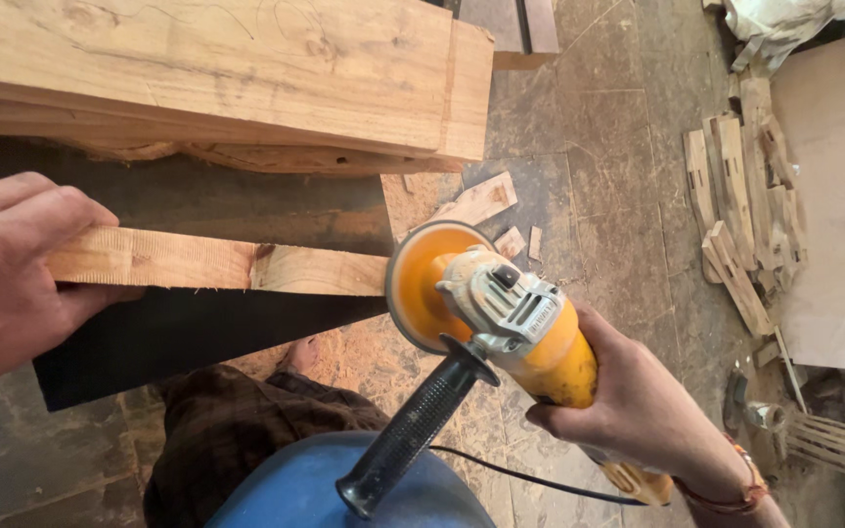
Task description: The person uses a handheld angle grinder to smooth the edges and surfaces of several wooden planks. They hold each plank with one hand while operating the grinder with the other, moving the tool along the wood to remove material and create a finished edge.
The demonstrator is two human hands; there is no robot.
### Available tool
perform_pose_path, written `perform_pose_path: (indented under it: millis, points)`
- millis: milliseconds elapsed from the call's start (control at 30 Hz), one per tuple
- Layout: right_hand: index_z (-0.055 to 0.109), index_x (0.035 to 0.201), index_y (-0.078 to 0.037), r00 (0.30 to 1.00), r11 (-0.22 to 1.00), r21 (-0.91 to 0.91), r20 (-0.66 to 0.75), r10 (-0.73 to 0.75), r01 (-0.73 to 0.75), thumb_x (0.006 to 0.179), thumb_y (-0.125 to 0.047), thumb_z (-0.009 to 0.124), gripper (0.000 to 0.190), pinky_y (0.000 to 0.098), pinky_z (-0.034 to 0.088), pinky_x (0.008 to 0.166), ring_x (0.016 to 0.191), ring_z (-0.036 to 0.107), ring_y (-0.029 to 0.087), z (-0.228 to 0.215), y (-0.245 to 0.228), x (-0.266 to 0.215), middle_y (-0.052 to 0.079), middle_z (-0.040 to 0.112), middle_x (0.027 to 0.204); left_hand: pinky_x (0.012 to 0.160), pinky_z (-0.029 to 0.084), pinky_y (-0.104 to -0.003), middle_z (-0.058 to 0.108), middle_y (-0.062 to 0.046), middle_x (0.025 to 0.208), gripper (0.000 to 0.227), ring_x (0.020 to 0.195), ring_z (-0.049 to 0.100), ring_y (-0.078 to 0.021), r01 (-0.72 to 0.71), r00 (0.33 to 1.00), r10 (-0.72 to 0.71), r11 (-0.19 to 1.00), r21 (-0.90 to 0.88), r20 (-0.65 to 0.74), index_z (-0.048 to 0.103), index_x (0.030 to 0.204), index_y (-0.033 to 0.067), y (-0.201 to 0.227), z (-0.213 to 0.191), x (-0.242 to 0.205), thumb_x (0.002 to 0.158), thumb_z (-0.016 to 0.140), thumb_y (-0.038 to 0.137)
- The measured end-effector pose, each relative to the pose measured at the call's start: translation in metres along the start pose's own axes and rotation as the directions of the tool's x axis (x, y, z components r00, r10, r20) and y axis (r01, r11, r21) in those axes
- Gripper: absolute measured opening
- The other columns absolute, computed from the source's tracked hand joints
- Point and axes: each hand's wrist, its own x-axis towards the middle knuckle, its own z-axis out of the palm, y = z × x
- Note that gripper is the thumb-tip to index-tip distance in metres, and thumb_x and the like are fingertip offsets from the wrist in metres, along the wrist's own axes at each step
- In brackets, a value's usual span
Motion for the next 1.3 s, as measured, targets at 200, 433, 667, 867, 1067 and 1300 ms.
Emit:
perform_pose_path:
  millis: [200,433,667,867,1067,1300]
  points:
    - [0.049,0.149,-0.019,0.999,0.997,-0.07,-0.034,-0.02,0.018,0.059,-0.022,0.09,0.099,0.0338,0.061,0.086,0.094,0.076,0.02,-0.004,0.009,-0.005,0.007,0.077,0.104,0.074,0.054,-0.032,0.074,-0.005,0.084,0.051,0.072,0.068,-0.019,0.009,0.999,-0.013,0.996,-0.089,-0.044,0.077,0.092,0.0108,-0.004,0.01,-0.001,0.051,0.097,0.034]
    - [0.049,0.149,-0.022,0.995,0.99,-0.105,-0.049,0.092,-0.097,0.061,-0.025,0.09,0.098,0.0349,0.06,0.089,0.098,0.075,0.021,-0.01,0.012,-0.014,0.007,0.076,0.106,0.076,0.055,-0.032,0.072,-0.004,0.082,0.048,0.07,0.068,-0.016,0.025,1.0,-0.024,0.998,-0.053,0.019,0.075,0.091,0.012,-0.005,0.016,-0.001,0.055,0.096,0.037]
    - [0.049,0.149,-0.021,0.983,0.979,-0.109,-0.084,0.161,-0.17,0.064,-0.026,0.091,0.095,0.0352,0.06,0.092,0.099,0.074,0.021,-0.011,0.024,-0.021,0.008,0.075,0.107,0.075,0.055,-0.031,0.073,-0.003,0.082,0.05,0.069,0.068,-0.0158,0.028,0.999,-0.028,1.0,-0.002,0.043,0.075,0.092,0.0123,-0.005,0.015,-0.001,0.055,0.096,0.037]
    - [0.049,0.149,-0.018,0.964,0.974,0.004,-0.145,0.224,-0.226,0.065,-0.02,0.09,0.094,0.0355,0.059,0.093,0.101,0.073,0.02,-0.008,0.047,-0.028,0.009,0.074,0.11,0.077,0.054,-0.033,0.072,-0.005,0.087,0.052,0.072,0.067,-0.019,-0.024,0.998,0.017,0.994,-0.103,-0.066,0.074,0.095,0.0114,-0.009,0.017,-0.003,0.056,0.096,0.036]
    - [0.054,0.14,-0.01,0.949,0.961,0.237,-0.24,0.203,-0.145,0.063,-0.015,0.09,0.085,0.0361,0.058,0.088,0.094,0.074,0.019,0.009,0.078,-0.038,0.01,0.072,0.106,0.08,0.052,-0.037,0.071,-0.003,0.085,0.054,0.078,0.067,-0.0242,-0.041,0.991,0.043,0.999,0.019,-0.129,0.074,0.094,0.0151,-0.004,0.002,-0.003,0.053,0.093,0.045]
    - [0.048,0.148,-0.006,0.981,0.863,0.503,-0.187,0.054,0.049,0.064,-0.006,0.092,0.095,0.038,0.063,0.087,0.095,0.071,0.023,0.045,0.089,-0.04,0.015,0.071,0.113,0.079,0.055,-0.033,0.074,0.003,0.092,0.056,0.087,0.071,-0.0204,0.043,0.997,-0.029,0.979,0.198,-0.075,0.073,0.103,0.0205,0.007,-0.047,0.012,0.061,0.083,0.057]
